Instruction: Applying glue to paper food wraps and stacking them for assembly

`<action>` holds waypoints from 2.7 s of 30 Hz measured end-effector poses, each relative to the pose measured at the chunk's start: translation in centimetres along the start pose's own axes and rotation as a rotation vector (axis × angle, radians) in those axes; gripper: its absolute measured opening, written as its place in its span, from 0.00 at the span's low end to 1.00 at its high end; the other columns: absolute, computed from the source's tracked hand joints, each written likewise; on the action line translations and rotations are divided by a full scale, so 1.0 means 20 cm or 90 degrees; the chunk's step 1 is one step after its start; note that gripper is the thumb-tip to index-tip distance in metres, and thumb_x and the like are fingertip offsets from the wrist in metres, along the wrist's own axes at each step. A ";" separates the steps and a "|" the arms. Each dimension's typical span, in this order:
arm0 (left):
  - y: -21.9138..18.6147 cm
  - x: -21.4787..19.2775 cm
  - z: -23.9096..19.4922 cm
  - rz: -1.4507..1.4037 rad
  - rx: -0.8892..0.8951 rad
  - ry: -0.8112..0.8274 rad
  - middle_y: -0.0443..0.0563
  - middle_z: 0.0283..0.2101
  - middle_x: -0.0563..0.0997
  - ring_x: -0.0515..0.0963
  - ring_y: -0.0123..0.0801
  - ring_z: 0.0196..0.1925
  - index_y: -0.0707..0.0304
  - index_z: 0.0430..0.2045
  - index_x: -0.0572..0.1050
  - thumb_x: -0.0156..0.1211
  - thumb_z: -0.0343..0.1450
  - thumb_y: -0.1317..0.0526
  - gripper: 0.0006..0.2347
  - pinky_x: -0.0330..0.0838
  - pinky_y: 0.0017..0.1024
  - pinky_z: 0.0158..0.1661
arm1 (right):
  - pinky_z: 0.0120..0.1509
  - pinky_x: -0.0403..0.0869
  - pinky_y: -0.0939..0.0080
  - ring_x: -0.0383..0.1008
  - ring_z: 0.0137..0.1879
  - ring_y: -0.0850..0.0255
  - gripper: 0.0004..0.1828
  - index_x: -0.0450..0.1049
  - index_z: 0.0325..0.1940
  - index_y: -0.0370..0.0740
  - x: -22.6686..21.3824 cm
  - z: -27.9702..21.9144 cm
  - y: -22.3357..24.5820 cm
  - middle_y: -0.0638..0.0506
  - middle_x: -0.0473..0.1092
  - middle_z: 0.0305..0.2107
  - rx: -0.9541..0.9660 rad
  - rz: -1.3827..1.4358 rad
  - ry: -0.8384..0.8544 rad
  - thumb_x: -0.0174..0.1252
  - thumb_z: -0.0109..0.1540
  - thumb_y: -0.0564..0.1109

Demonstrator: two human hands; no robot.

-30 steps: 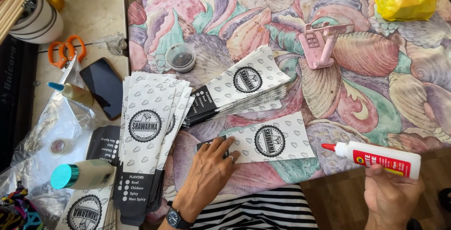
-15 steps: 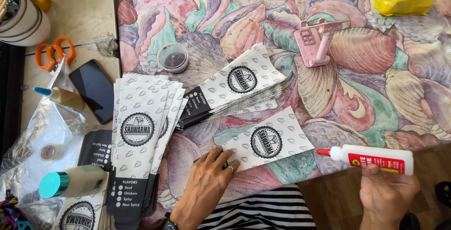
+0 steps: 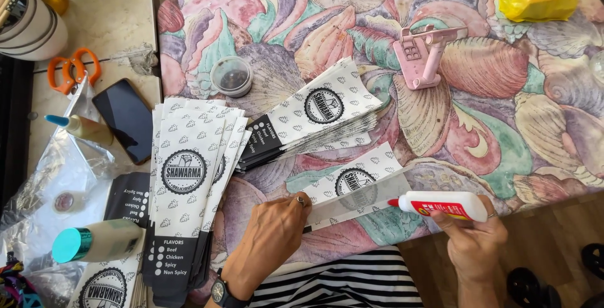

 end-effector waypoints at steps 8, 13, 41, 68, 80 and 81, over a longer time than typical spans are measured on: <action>0.03 -0.02 0.00 0.001 -0.006 0.003 0.41 0.13 0.59 0.56 0.30 0.12 0.61 0.28 0.70 0.49 0.78 0.65 0.08 0.53 0.33 0.15 | 0.59 0.85 0.50 0.77 0.48 0.56 0.20 0.71 0.51 0.31 -0.18 0.09 -0.07 0.44 0.73 0.41 -0.022 0.038 -0.062 0.70 0.57 0.33; 0.07 -0.05 0.03 -0.027 -0.005 0.002 0.39 0.15 0.53 0.47 0.26 0.15 0.59 0.27 0.69 0.48 0.79 0.63 0.09 0.48 0.30 0.17 | 0.55 0.84 0.59 0.76 0.42 0.61 0.17 0.72 0.46 0.32 -0.07 0.06 -0.02 0.49 0.74 0.36 -0.021 0.028 -0.030 0.70 0.57 0.34; 0.08 0.03 0.02 -0.108 -0.124 0.128 0.37 0.14 0.67 0.56 0.23 0.14 0.59 0.28 0.76 0.53 0.79 0.64 0.08 0.50 0.23 0.15 | 0.47 0.82 0.56 0.78 0.38 0.59 0.14 0.75 0.45 0.37 0.43 -0.10 -0.03 0.50 0.76 0.33 0.136 0.322 0.083 0.66 0.55 0.33; -0.12 0.08 -0.25 0.001 0.059 -0.105 0.66 0.70 0.64 0.59 0.60 0.74 0.61 0.63 0.69 0.58 0.75 0.62 0.20 0.55 0.52 0.69 | 0.79 0.19 0.32 0.14 0.82 0.57 0.44 0.27 0.79 0.56 0.59 -0.16 0.20 0.61 0.19 0.77 -0.399 -0.750 0.476 0.13 0.64 0.77; -0.10 0.08 -0.30 0.333 -0.217 -0.105 0.69 0.77 0.31 0.30 0.56 0.79 0.73 0.71 0.39 0.25 0.69 0.26 0.48 0.25 0.55 0.72 | 0.83 0.26 0.36 0.26 0.84 0.50 0.44 0.41 0.81 0.44 0.72 -0.16 0.41 0.48 0.32 0.79 -0.439 -0.624 0.376 0.31 0.68 0.70; -0.18 0.09 -0.24 0.313 -0.153 -0.109 0.65 0.78 0.32 0.33 0.51 0.80 0.66 0.73 0.37 0.27 0.70 0.26 0.46 0.27 0.52 0.73 | 0.85 0.31 0.38 0.30 0.84 0.50 0.40 0.44 0.80 0.46 0.80 -0.21 0.46 0.49 0.37 0.79 -0.502 -0.586 0.419 0.33 0.69 0.68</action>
Point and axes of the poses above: each hand's wrist, its own z-axis towards the middle knuckle, its own x-axis out of the palm, y = z × x, the point moved 10 cm from there along z, towards the middle knuckle
